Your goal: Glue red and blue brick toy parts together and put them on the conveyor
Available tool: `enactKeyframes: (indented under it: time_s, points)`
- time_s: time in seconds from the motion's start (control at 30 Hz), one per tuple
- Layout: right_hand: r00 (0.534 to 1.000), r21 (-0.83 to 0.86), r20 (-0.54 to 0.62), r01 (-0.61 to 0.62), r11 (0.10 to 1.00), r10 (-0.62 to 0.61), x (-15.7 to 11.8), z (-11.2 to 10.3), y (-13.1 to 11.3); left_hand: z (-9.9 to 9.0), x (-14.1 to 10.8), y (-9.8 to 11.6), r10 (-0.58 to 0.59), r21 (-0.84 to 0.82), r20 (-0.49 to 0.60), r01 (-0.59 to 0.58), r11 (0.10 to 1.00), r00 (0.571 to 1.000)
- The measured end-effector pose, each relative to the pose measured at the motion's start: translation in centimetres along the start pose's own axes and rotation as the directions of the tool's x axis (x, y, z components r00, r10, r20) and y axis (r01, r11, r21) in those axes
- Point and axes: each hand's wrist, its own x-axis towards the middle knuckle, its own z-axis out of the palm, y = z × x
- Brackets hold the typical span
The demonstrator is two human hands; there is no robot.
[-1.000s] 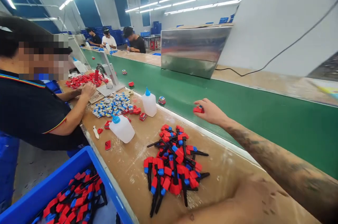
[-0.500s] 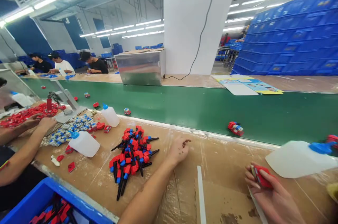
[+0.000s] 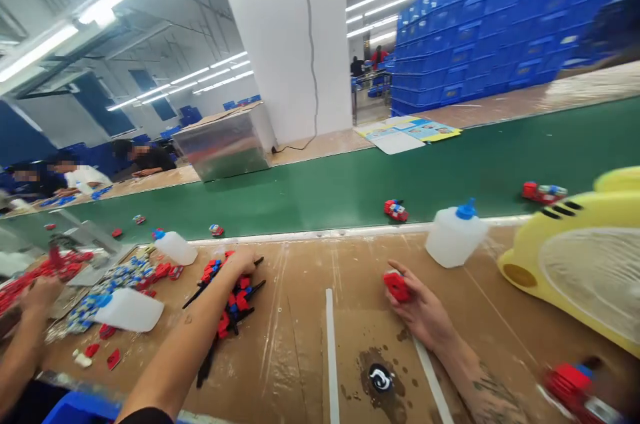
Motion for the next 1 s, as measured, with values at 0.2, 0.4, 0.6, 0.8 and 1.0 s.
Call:
enactKeyframes:
  time_s: [0.2,0.4,0.6,0.8,1.0]
  points:
    - [0.990,-0.018,0.117,0.082,0.996,-0.080,-0.1,0.0,0.1,-0.2,0.5,1.0,0.058,-0.337,0.110,-0.017,0.941,0.992]
    - [0.974,0.034,0.211,0.070,0.997,-0.076,-0.2,-0.3,0.5,4.6,-3.4,3.9,0.238,-0.800,0.091,-0.072,0.595,0.967]
    - [0.979,-0.038,0.202,0.001,0.999,0.007,-0.3,-0.2,0.4,11.8,-7.4,7.8,0.294,-0.957,0.087,-0.002,0.290,0.952]
    - [0.986,0.006,0.168,0.007,1.000,-0.008,0.3,-0.3,0.5,12.8,-11.3,9.3,0.462,-0.963,0.270,0.225,0.150,0.845]
    - [0.990,0.005,0.138,0.005,1.000,-0.006,0.7,-0.7,0.6,11.6,-15.7,7.0,0.513,-0.952,0.305,0.242,0.187,0.803]
